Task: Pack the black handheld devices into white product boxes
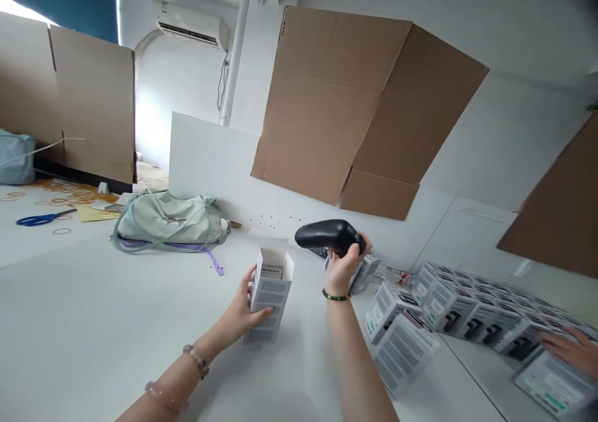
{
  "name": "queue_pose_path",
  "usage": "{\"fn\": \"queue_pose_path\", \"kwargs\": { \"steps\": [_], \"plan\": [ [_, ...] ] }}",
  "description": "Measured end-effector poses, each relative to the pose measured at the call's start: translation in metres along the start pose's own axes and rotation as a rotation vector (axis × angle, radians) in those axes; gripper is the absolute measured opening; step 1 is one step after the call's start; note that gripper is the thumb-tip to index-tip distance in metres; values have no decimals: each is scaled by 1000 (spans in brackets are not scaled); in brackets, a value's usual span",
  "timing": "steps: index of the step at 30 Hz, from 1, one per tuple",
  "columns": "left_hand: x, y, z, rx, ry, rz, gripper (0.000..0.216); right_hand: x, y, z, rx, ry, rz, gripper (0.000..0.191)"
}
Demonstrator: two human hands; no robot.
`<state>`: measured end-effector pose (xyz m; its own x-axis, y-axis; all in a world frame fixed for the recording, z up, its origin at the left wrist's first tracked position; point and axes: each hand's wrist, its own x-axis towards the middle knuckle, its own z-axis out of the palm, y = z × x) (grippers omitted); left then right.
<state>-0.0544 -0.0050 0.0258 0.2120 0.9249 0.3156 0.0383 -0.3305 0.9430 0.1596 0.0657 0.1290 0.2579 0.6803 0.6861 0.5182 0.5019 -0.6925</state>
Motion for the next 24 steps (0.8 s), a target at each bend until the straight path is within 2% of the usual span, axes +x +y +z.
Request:
{"fn": "queue_pose_path", "kwargs": {
  "steps": [3,6,11,14,17,19,21,24],
  "plan": [
    [-2,-3,6,12,-31,4,99,-9,-29,-24,63,-81,-107,43],
    [-4,-5,13,17,-41,29,100,-28,-50,-26,58,-267,-185,34],
    [-9,-10,23,122,-39,92,96,-61,-45,-14,40,-499,-195,18],
    [-11,-9,28,213,-33,161,85,-70,-29,-18,125,-549,-191,29],
    [-14,-1,29,254,-83,187,71,-73,-15,-27,236,-499,-124,41],
    [-15,8,28,271,-107,189,54,-73,-9,-32,295,-474,-64,48],
    [-16,17,27,274,-104,202,38,-74,-7,-33,393,-575,10,58],
    [-16,27,25,283,-78,249,32,-78,-11,-30,525,-794,95,63]
  ]
}}
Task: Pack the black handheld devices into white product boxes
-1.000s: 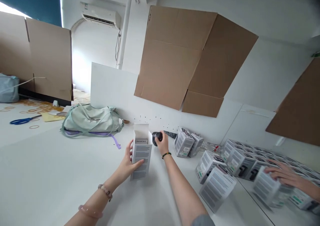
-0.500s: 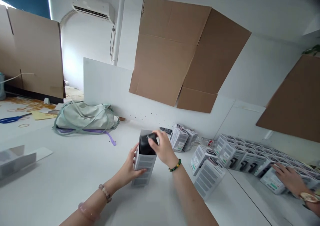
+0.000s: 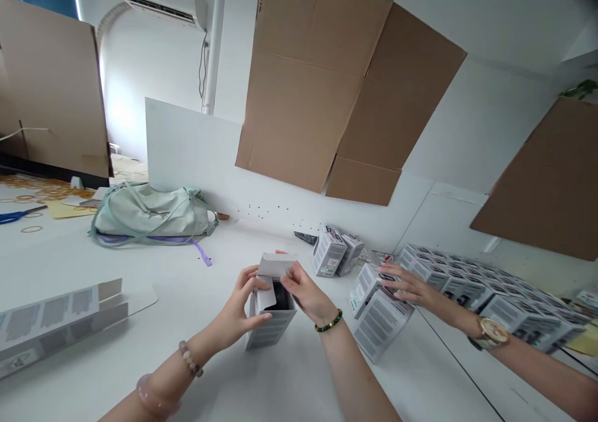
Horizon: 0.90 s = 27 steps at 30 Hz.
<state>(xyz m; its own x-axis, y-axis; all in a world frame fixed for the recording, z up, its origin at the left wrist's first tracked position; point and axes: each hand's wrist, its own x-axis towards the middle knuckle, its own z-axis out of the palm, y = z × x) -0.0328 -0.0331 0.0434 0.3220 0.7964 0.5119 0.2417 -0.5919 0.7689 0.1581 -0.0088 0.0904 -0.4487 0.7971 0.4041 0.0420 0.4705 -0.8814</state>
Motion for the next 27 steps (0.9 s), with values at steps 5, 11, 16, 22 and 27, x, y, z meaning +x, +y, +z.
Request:
{"fn": "queue_pose_path", "kwargs": {
  "steps": [5,11,16,22,27],
  "plan": [
    [1,5,-1,-59,32,46,26,-5,-1,6,3,3,-102,50],
    [-1,1,4,-166,49,41,22,-21,0,3,-36,34,-186,25],
    [-2,-6,4,-166,20,55,24,-21,-8,-4,-52,-6,-133,20],
    [-1,-6,3,-152,17,67,20,-25,-10,-1,-171,29,-197,16],
    [0,-8,3,-110,35,127,15,-27,-7,7,-317,100,-368,19]
  ]
}}
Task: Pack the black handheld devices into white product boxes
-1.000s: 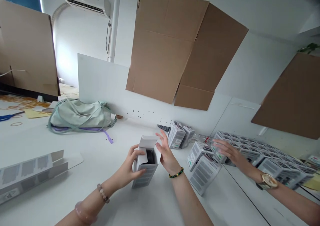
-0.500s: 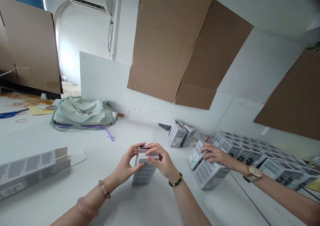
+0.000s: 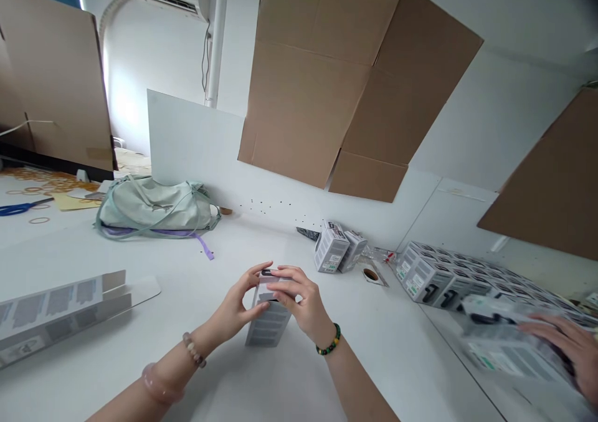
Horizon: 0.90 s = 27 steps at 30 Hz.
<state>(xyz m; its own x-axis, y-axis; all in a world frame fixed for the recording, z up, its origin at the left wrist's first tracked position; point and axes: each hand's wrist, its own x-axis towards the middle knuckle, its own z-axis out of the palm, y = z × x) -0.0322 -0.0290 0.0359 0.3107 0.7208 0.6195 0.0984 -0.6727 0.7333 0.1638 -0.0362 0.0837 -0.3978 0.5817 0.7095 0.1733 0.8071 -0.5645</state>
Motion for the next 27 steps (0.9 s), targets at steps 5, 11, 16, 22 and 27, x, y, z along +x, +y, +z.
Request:
{"fn": "queue_pose_path", "kwargs": {
  "steps": [5,11,16,22,27],
  "plan": [
    [1,-2,-2,11,-12,37,14,2,0,-4,-8,-38,-8,18],
    [-1,-2,-1,-40,-15,13,17,-6,6,1,-48,-1,-22,21],
    [-4,-7,4,-108,70,7,36,-20,1,-1,3,-146,224,39],
    [-5,-5,7,50,-44,61,31,-16,-7,-17,38,-241,240,31],
    [-8,1,12,47,-14,54,30,-17,1,-13,163,-81,170,23]
  ]
}}
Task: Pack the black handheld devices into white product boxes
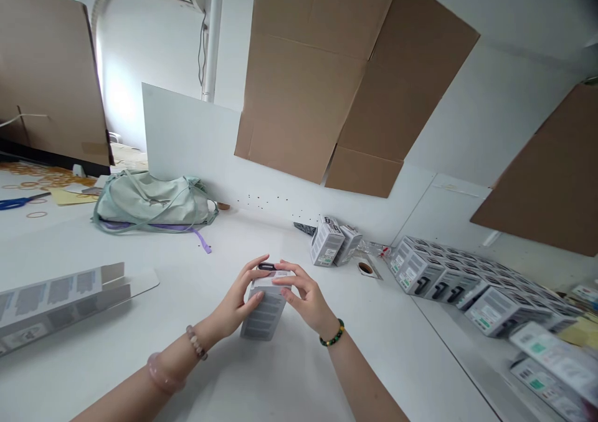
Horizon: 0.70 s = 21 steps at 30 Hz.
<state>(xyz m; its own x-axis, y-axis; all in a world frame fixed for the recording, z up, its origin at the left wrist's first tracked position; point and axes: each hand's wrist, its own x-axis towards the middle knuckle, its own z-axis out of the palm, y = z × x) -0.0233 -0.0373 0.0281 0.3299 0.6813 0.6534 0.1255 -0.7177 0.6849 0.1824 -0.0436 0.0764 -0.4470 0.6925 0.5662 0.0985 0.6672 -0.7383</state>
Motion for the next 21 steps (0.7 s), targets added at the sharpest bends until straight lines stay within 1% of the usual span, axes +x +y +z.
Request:
{"fn": "queue_pose_path", "kwargs": {
  "steps": [3,5,7,11,13,16,21],
  "plan": [
    [0,0,4,1,46,47,28,-2,4,12,-40,114,-46,19],
    [0,0,6,-25,65,79,27,-3,5,17,-73,154,-83,21],
    [1,1,8,-74,72,75,25,-4,5,16,-93,135,-93,21],
    [2,5,13,-154,99,36,22,-6,5,11,-65,14,-14,24],
    [1,6,15,-162,128,49,21,-7,4,11,-77,33,-27,24],
    [-2,5,17,-148,165,89,20,-9,5,14,-129,68,-89,27],
    [-5,3,17,-88,128,137,23,-15,9,15,-173,57,-124,29]
  ]
}}
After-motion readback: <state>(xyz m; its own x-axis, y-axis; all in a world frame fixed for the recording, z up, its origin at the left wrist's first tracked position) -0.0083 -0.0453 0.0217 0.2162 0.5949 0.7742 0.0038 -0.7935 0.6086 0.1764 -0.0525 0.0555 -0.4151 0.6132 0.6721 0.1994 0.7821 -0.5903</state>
